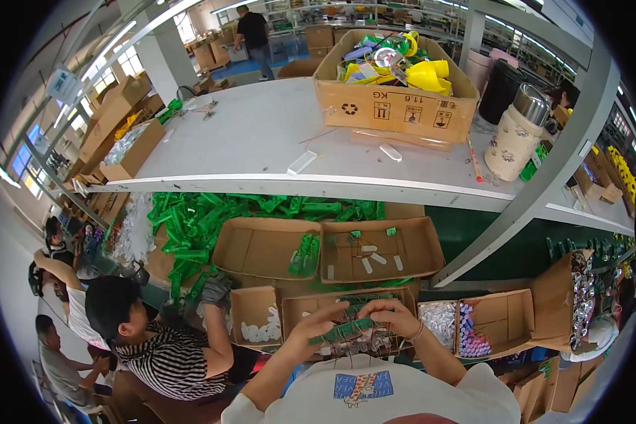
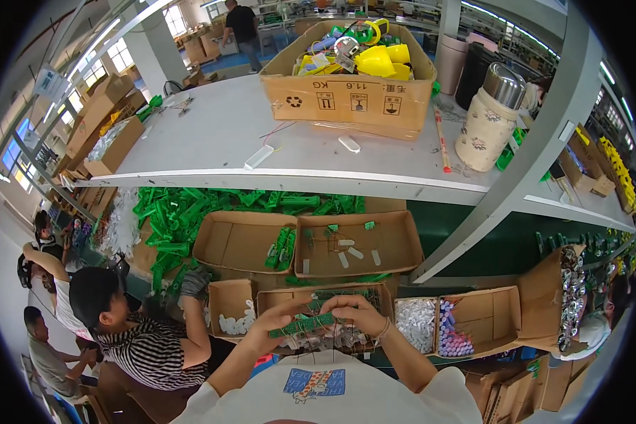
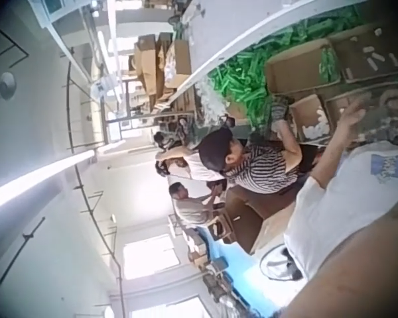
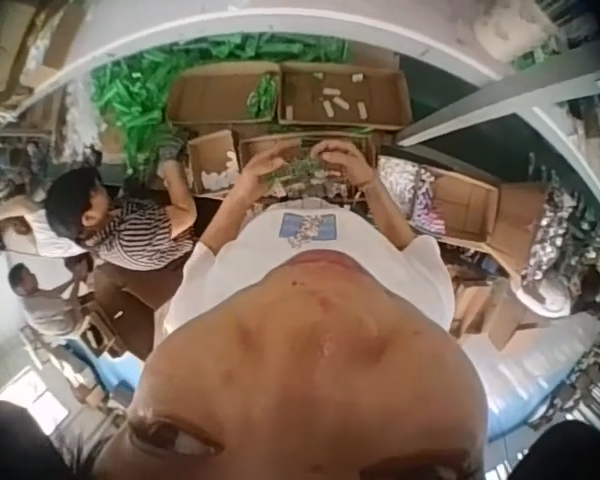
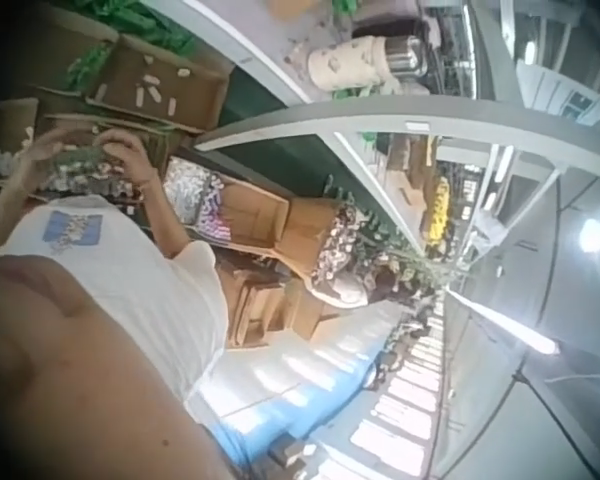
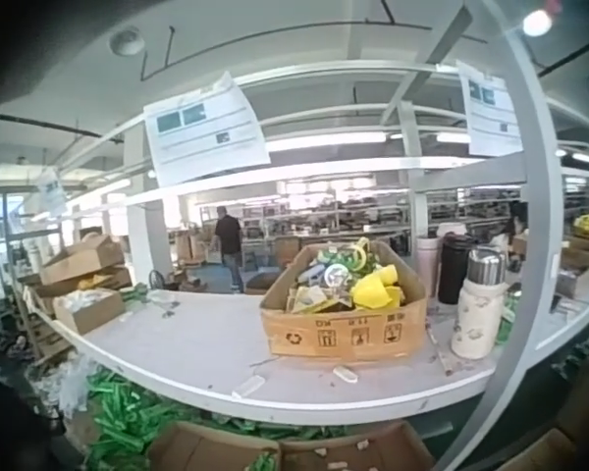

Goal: Assembling and sorting LED lighting components at a factory workbench.

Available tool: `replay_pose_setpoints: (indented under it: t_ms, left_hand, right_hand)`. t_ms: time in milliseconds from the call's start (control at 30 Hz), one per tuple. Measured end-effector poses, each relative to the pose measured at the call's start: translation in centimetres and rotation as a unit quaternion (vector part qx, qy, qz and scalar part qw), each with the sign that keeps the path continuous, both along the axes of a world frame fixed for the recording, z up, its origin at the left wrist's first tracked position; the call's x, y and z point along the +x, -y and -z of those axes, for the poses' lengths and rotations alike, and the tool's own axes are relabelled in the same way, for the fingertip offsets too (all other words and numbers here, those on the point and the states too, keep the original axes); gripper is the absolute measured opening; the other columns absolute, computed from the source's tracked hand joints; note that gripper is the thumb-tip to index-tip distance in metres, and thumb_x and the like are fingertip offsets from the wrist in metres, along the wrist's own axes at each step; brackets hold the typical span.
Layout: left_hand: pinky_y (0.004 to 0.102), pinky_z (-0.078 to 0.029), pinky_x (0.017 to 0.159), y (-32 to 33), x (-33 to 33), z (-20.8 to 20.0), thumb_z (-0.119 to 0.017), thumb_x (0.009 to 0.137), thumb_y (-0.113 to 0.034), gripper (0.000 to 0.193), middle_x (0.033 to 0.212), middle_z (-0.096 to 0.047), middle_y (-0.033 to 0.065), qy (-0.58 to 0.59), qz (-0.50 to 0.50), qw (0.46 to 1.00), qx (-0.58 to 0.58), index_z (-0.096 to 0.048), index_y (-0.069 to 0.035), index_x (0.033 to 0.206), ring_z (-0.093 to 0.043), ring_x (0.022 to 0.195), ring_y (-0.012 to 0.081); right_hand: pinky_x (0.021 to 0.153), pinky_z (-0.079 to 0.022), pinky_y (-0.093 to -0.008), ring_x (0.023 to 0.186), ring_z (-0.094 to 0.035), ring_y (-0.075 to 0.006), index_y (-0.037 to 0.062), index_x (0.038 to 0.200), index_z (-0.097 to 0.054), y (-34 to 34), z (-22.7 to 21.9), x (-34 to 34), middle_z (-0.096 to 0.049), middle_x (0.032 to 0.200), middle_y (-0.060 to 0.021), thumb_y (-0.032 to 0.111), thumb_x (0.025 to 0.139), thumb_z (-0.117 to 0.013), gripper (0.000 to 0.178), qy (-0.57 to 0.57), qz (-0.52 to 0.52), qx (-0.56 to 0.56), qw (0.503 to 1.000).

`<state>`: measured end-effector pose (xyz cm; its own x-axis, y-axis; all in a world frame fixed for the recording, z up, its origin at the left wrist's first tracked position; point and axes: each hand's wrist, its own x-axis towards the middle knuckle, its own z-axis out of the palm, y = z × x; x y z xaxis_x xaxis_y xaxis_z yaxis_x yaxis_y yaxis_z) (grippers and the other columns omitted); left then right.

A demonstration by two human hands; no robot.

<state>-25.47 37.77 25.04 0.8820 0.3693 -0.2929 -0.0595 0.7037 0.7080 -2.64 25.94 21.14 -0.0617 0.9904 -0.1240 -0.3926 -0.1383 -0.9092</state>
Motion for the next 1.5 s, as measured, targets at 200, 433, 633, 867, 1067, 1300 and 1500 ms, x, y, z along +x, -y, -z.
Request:
replay_pose_setpoints:
  t_ms: [200,433,633,867,1067,1300,1500]
  left_hand:
    - [0.0412,-0.036,0.109,0.0,-0.5,-1.4,-0.064,0.087,-0.026,0.067,0.145,-0.043,0.0128,0.141,0.029,0.971,-0.189,-0.04,0.006,0.141,-0.042,0.132,0.0253]
    - [0.032,-0.046,0.068,0.1,-0.3,3.9,-0.051,0.094,-0.004,0.027,0.103,-0.068,0.008,-0.163,-0.098,0.951,0.244,-0.065,-0.006,0.117,-0.066,0.089,0.0226]
    - [0.0268,-0.048,0.076,1.4,3.4,4.5,-0.047,0.095,0.0,0.021,0.094,-0.07,0.0101,-0.213,-0.282,0.724,0.592,-0.064,0.002,0.107,-0.062,0.082,0.0129]
    - [0.0252,-0.046,0.073,-0.5,3.1,5.2,-0.052,0.098,-0.014,0.024,0.094,-0.069,0.007,-0.132,-0.248,0.954,0.107,-0.065,0.001,0.111,-0.062,0.084,0.0148]
    - [0.0254,-0.049,0.071,2.3,4.4,6.8,-0.056,0.097,-0.017,0.028,0.086,-0.068,0.0067,-0.192,-0.208,0.868,0.409,-0.064,0.004,0.113,-0.06,0.08,0.0091]
    - [0.0259,-0.05,0.076,1.4,5.7,4.3,-0.063,0.091,-0.009,0.021,0.102,-0.068,0.0081,-0.139,-0.172,0.941,0.257,-0.066,-0.001,0.11,-0.062,0.087,0.0113]
    - [0.0261,-0.05,0.069,2.5,9.5,6.4,-0.066,0.085,-0.005,0.023,0.095,-0.067,0.0086,-0.143,-0.231,0.878,0.393,-0.066,0.0,0.107,-0.061,0.082,0.0113]
  right_hand:
    - [0.073,-0.054,-0.0268,0.083,-0.065,-0.0135,0.0003,0.101,-0.069,-0.4,-0.5,-0.7,-0.068,0.094,-0.005,0.014,0.089,-0.061,0.02,-0.044,0.048,-0.039,0.997]
    - [0.074,-0.052,-0.0277,0.084,-0.064,-0.0148,-0.0008,0.104,-0.066,-1.3,-0.8,-3.7,-0.068,0.099,-0.0076,0.007,0.087,-0.059,0.02,0.168,0.11,0.052,0.978]
    - [0.069,-0.051,-0.028,0.076,-0.063,-0.0176,0.0004,0.103,-0.063,-1.6,-2.5,-8.0,-0.063,0.092,-0.0129,0.002,0.086,-0.058,0.018,0.383,0.266,0.149,0.872]
    - [0.067,-0.061,-0.0296,0.076,-0.064,-0.0137,-0.0019,0.097,-0.064,-3.7,1.1,-3.3,-0.064,0.093,-0.0065,0.008,0.088,-0.055,0.016,-0.029,0.143,-0.082,0.986]
    - [0.066,-0.057,-0.0267,0.08,-0.063,-0.0135,-0.002,0.096,-0.062,-3.5,1.3,-6.7,-0.064,0.091,-0.0057,0.01,0.091,-0.054,0.015,0.069,0.234,-0.043,0.969]
    - [0.085,-0.047,-0.0319,0.091,-0.06,-0.0213,0.0046,0.116,-0.053,-4.7,3.2,-3.5,-0.061,0.11,-0.0111,0.014,0.092,-0.056,0.026,0.302,0.299,0.098,0.9]
    - [0.085,-0.046,-0.0322,0.095,-0.059,-0.0185,0.0014,0.107,-0.059,-4.8,2.4,-6.1,-0.063,0.109,-0.0098,0.01,0.097,-0.051,0.016,0.183,0.406,0.136,0.885]
